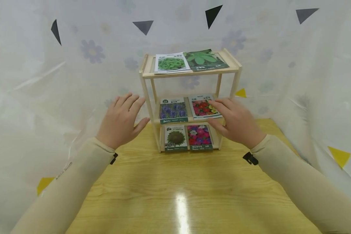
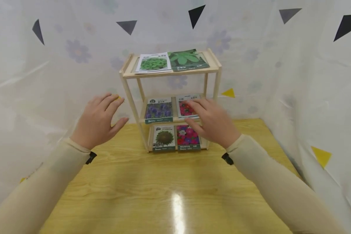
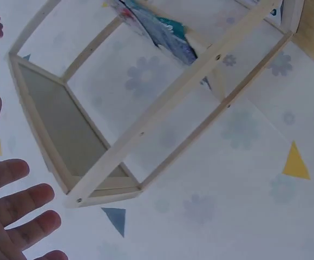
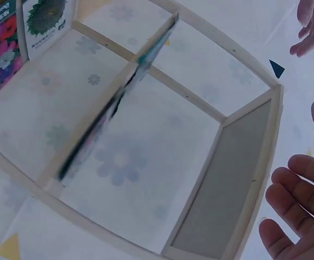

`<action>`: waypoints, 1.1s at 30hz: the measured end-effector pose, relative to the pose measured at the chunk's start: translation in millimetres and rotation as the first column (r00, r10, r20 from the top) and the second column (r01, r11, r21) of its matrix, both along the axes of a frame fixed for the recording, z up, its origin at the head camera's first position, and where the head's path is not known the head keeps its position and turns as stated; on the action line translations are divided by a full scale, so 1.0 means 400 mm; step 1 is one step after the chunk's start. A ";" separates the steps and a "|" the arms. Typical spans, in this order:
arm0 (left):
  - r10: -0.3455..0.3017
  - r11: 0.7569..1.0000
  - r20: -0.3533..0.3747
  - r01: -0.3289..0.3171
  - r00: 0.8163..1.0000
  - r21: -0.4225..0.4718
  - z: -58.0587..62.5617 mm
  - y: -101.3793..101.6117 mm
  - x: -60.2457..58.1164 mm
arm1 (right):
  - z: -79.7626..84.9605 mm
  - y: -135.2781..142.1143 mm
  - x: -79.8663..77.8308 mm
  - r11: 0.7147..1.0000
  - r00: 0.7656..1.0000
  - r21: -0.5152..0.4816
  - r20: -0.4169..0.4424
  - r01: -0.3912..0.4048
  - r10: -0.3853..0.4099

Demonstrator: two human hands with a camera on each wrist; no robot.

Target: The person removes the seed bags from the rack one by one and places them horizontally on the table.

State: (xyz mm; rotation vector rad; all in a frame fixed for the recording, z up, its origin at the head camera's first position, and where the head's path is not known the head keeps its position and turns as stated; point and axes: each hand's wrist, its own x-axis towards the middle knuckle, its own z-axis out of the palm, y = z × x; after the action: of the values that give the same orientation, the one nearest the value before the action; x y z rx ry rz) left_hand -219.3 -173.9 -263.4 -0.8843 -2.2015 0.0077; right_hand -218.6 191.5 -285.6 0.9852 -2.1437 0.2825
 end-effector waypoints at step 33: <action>0.410 0.893 0.247 -0.330 0.878 -0.307 0.204 0.191 -0.169 | 0.214 -0.188 -0.191 0.934 0.956 0.255 0.086 0.251 -0.281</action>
State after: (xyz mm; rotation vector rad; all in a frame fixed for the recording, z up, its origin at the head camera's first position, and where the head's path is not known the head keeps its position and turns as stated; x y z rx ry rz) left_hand -286.7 -97.6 -182.0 -0.6071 -2.6812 0.3747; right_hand -295.1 116.4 -200.2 0.8104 -2.4337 -0.0559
